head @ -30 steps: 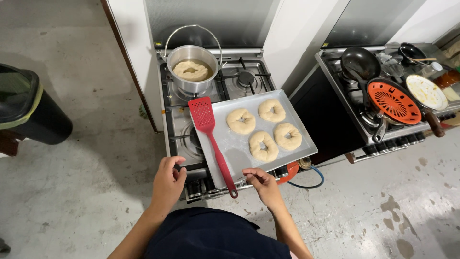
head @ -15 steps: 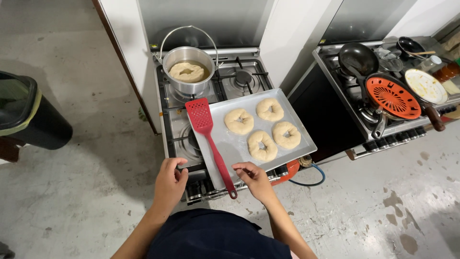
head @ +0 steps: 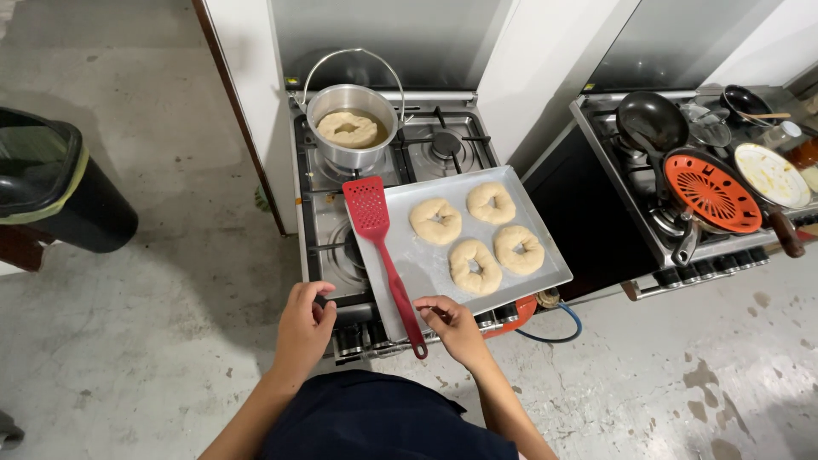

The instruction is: Frying ring-shaped dough in a pot on a stove.

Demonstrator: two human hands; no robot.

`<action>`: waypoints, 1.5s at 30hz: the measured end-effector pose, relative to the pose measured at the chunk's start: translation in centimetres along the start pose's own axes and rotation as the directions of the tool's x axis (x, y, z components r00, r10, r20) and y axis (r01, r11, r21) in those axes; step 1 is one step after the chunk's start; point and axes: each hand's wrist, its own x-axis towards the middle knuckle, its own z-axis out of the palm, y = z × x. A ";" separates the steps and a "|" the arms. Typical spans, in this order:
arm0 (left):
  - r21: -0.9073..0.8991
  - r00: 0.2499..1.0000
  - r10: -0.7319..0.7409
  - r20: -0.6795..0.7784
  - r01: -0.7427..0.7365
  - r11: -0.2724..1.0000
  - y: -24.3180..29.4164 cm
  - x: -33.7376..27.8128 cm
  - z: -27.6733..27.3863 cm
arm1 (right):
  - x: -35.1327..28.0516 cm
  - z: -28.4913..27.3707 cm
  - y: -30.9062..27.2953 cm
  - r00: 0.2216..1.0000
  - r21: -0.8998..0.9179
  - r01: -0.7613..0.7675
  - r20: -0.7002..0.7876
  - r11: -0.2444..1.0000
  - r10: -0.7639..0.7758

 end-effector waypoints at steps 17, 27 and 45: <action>0.012 0.999 0.010 0.033 -0.011 1.000 -0.1 0.7 0.3 | 0.2 -0.2 -0.1 1.000 0.036 -0.021 -0.019 0.999 0.021; 0.013 1.000 0.010 0.030 -0.010 1.000 -0.4 1.3 0.3 | 0.6 0.8 -2.5 0.996 -0.177 0.047 -0.066 0.983 -0.060; -0.012 0.999 0.020 0.037 -0.020 1.000 -3.3 3.9 -2.6 | 2.6 4.8 -5.5 0.976 -0.508 -0.217 -0.133 0.834 0.174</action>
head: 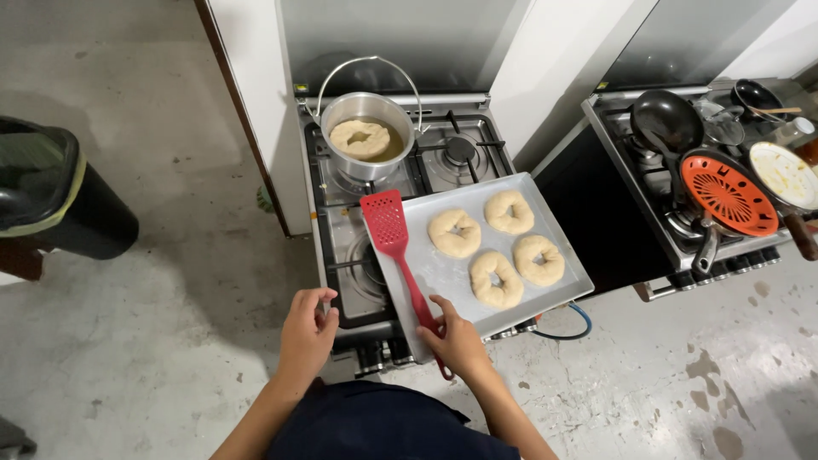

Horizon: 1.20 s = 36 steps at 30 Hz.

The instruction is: Frying ring-shaped dough in a pot on a stove.

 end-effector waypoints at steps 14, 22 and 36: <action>-0.028 0.987 -0.153 0.038 0.154 0.988 -5.2 5.2 -6.3 | -2.1 -2.8 -3.5 0.939 -0.013 -0.139 -0.321 0.990 0.128; -0.068 0.961 -0.269 0.065 0.273 0.959 -7.1 6.8 -10.5 | 3.8 -8.3 -12.4 0.825 -0.455 0.051 -0.482 0.889 -0.294; -0.118 0.933 -0.359 0.013 0.358 0.926 -10.9 7.0 -15.2 | 13.9 -5.8 -19.5 0.907 -0.806 -0.051 -0.285 0.589 -0.311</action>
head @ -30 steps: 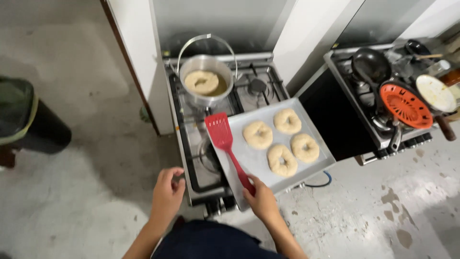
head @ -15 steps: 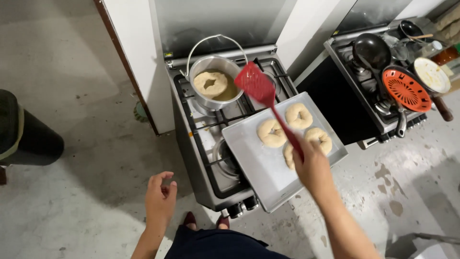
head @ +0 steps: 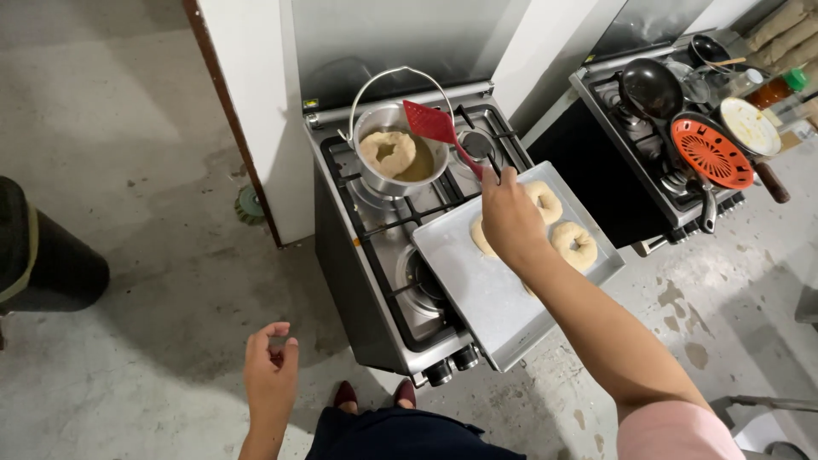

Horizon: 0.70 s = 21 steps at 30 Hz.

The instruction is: Frying ring-shaped dough in a pot on a stove.

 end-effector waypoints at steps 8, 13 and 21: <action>0.023 1.000 -0.010 -0.001 0.010 1.000 0.3 0.6 -0.5 | 0.7 0.1 -2.1 1.000 0.018 -0.011 0.019 1.000 0.011; 0.012 0.998 0.055 -0.004 -0.055 0.998 0.2 0.8 -0.2 | -0.5 -1.3 -2.0 1.000 0.023 0.014 0.017 1.000 -0.015; 0.013 0.994 0.105 0.020 -0.105 0.994 0.8 1.3 0.7 | -0.5 -2.9 -1.1 1.000 0.006 0.000 -0.019 1.000 0.000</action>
